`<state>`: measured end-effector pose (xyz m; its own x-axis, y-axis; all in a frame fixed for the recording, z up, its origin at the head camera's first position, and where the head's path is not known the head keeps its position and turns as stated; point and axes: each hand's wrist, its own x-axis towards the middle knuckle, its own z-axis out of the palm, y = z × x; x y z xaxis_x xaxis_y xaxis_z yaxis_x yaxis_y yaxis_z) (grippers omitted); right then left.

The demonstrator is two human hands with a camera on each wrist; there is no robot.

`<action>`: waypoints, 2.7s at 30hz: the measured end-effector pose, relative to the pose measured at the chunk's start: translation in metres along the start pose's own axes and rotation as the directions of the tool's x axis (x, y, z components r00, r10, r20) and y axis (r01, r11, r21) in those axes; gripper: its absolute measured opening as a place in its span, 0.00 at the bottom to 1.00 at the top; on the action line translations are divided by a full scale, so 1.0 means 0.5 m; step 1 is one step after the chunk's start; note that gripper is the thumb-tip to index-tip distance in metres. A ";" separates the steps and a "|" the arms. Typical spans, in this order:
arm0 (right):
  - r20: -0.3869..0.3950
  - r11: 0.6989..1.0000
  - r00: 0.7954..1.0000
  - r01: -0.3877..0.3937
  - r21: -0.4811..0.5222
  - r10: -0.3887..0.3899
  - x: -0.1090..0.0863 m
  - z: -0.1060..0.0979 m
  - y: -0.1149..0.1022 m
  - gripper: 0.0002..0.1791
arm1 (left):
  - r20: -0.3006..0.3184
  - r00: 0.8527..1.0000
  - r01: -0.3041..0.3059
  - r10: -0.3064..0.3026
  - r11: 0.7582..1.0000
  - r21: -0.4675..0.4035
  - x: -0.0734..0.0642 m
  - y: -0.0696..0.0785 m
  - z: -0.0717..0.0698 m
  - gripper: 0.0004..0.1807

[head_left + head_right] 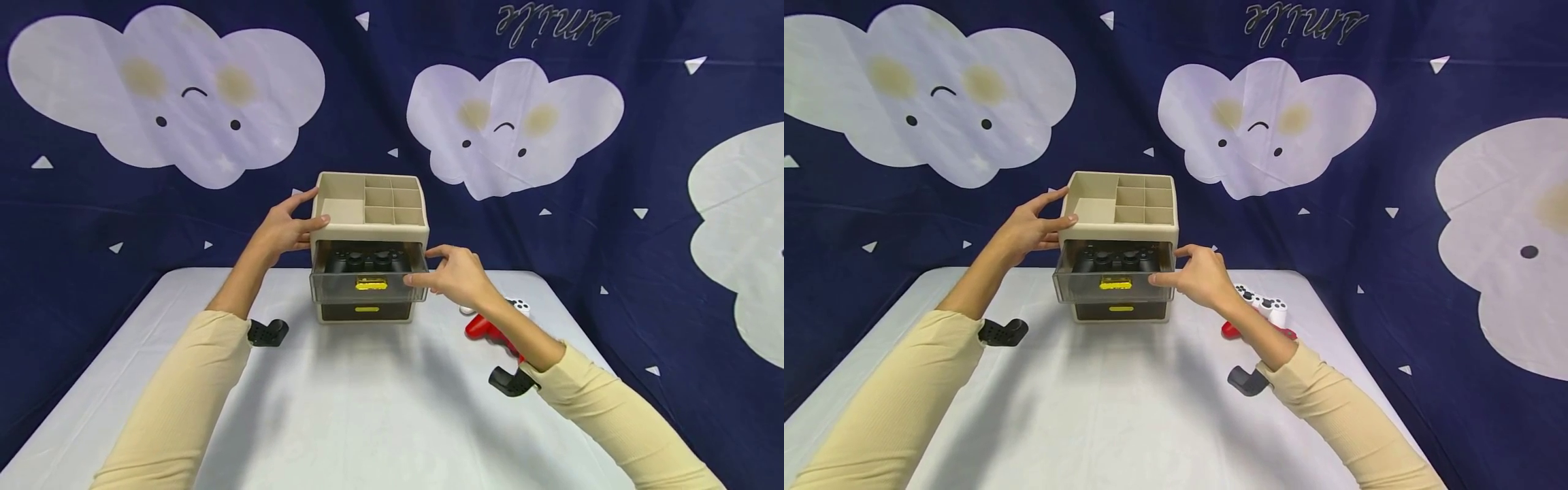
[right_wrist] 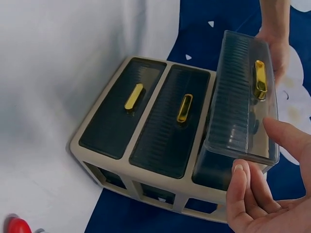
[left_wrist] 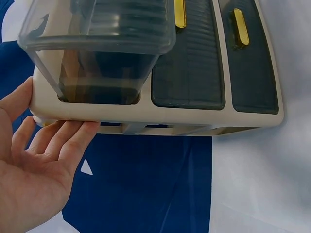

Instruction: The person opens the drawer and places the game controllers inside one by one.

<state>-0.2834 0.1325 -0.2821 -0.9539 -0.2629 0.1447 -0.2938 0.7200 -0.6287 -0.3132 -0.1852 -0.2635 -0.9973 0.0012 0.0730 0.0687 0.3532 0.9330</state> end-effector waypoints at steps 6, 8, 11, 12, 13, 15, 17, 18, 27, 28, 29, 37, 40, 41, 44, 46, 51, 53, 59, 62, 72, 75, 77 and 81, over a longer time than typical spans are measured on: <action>-0.018 0.999 0.999 -0.027 0.018 0.028 0.011 0.003 0.004 0.48 | 0.004 1.000 -0.002 0.002 1.000 -0.007 0.000 -0.001 0.002 0.44; -0.024 0.999 0.999 -0.027 0.026 0.028 0.016 0.004 0.005 0.50 | 0.002 1.000 -0.004 0.004 1.000 -0.011 0.000 -0.001 0.002 0.44; -0.032 0.999 0.999 -0.031 0.033 0.032 0.024 0.006 0.007 0.52 | 0.002 1.000 -0.011 0.011 1.000 -0.013 0.000 -0.002 0.004 0.43; -0.034 0.999 0.999 -0.033 0.034 0.034 0.026 0.006 0.007 0.52 | 0.002 1.000 -0.012 0.012 1.000 -0.015 0.000 -0.001 0.004 0.43; -0.037 0.999 0.999 -0.034 0.034 0.035 0.029 0.006 0.008 0.52 | 0.003 1.000 -0.012 0.012 1.000 -0.019 0.001 -0.002 0.004 0.43; -0.039 0.998 0.998 -0.041 0.039 0.043 0.035 0.007 0.010 0.52 | 0.004 1.000 -0.014 0.014 1.000 -0.022 0.001 -0.002 0.004 0.43; -0.034 0.997 0.998 -0.052 0.051 0.054 0.040 0.008 0.012 0.52 | 0.003 1.000 -0.014 0.014 1.000 -0.027 0.001 -0.001 0.004 0.43; -0.029 0.997 0.998 -0.058 0.059 0.060 0.043 0.008 0.013 0.53 | 0.002 1.000 -0.013 0.013 1.000 -0.027 0.001 -0.001 0.003 0.43; 0.014 0.986 0.994 -0.112 0.126 0.112 0.065 0.012 0.022 0.53 | -0.001 1.000 -0.011 0.011 1.000 -0.021 0.004 -0.006 0.002 0.43; 0.014 0.985 0.994 -0.113 0.131 0.112 0.066 0.013 0.022 0.53 | -0.003 1.000 -0.009 0.009 1.000 -0.020 0.005 -0.006 0.002 0.43; 0.014 0.984 0.994 -0.112 0.138 0.111 0.067 0.014 0.023 0.53 | -0.003 1.000 -0.006 0.006 1.000 -0.021 0.005 -0.006 0.002 0.43; -0.030 0.981 0.995 -0.084 0.176 0.091 0.071 0.023 0.028 0.51 | -0.004 1.000 -0.004 0.004 1.000 -0.019 0.003 -0.004 0.001 0.43; -0.058 0.981 0.995 -0.073 0.178 0.084 0.073 0.025 0.032 0.49 | 0.002 1.000 -0.005 0.005 1.000 -0.025 0.003 -0.005 0.002 0.43; -0.065 0.981 0.994 -0.070 0.179 0.083 0.073 0.026 0.033 0.48 | 0.005 1.000 -0.005 0.005 1.000 -0.026 0.003 -0.005 0.002 0.43; -0.078 0.980 0.993 -0.069 0.185 0.084 0.075 0.029 0.033 0.47 | 0.009 1.000 -0.006 0.006 1.000 -0.023 0.002 -0.005 0.001 0.44; -0.083 0.979 0.993 -0.067 0.193 0.084 0.075 0.030 0.032 0.46 | 0.009 1.000 -0.007 0.008 1.000 -0.021 0.001 -0.005 0.000 0.44; -0.098 0.973 0.991 -0.071 0.218 0.094 0.077 0.036 0.031 0.44 | 0.010 1.000 -0.012 0.012 1.000 -0.027 -0.001 -0.004 -0.001 0.44; -0.106 0.972 0.989 -0.075 0.222 0.101 0.077 0.039 0.031 0.43 | 0.010 1.000 -0.011 0.011 1.000 -0.028 -0.001 -0.004 -0.001 0.44; -0.131 0.971 0.985 -0.084 0.223 0.115 0.077 0.047 0.032 0.40 | 0.003 1.000 -0.009 0.009 1.000 -0.016 -0.001 -0.007 0.000 0.44; -0.153 0.975 0.982 -0.082 0.206 0.115 0.077 0.050 0.032 0.38 | 0.000 1.000 -0.010 0.010 1.000 -0.014 0.000 -0.007 0.000 0.43; -0.198 0.982 0.977 -0.044 0.183 0.081 0.080 0.056 0.040 0.32 | 0.000 1.000 -0.011 0.011 1.000 -0.016 -0.002 -0.005 -0.002 0.44; -0.211 0.981 0.975 -0.035 0.189 0.075 0.081 0.058 0.041 0.32 | 0.001 1.000 -0.008 0.009 1.000 -0.024 -0.002 -0.005 -0.003 0.44; -0.220 0.982 0.973 -0.033 0.186 0.075 0.082 0.060 0.041 0.31 | 0.003 1.000 -0.004 0.004 1.000 -0.027 -0.003 -0.005 -0.003 0.44; -0.241 0.983 0.968 -0.030 0.182 0.074 0.087 0.067 0.043 0.31 | 0.003 1.000 0.003 -0.003 1.000 -0.030 -0.004 -0.006 -0.004 0.44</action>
<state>-0.3291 0.1152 -0.3149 -0.9596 -0.0457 0.2776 -0.2488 0.5986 -0.7614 -0.3115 -0.1880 -0.2660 -0.9976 0.0030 0.0690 0.0662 0.3254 0.9433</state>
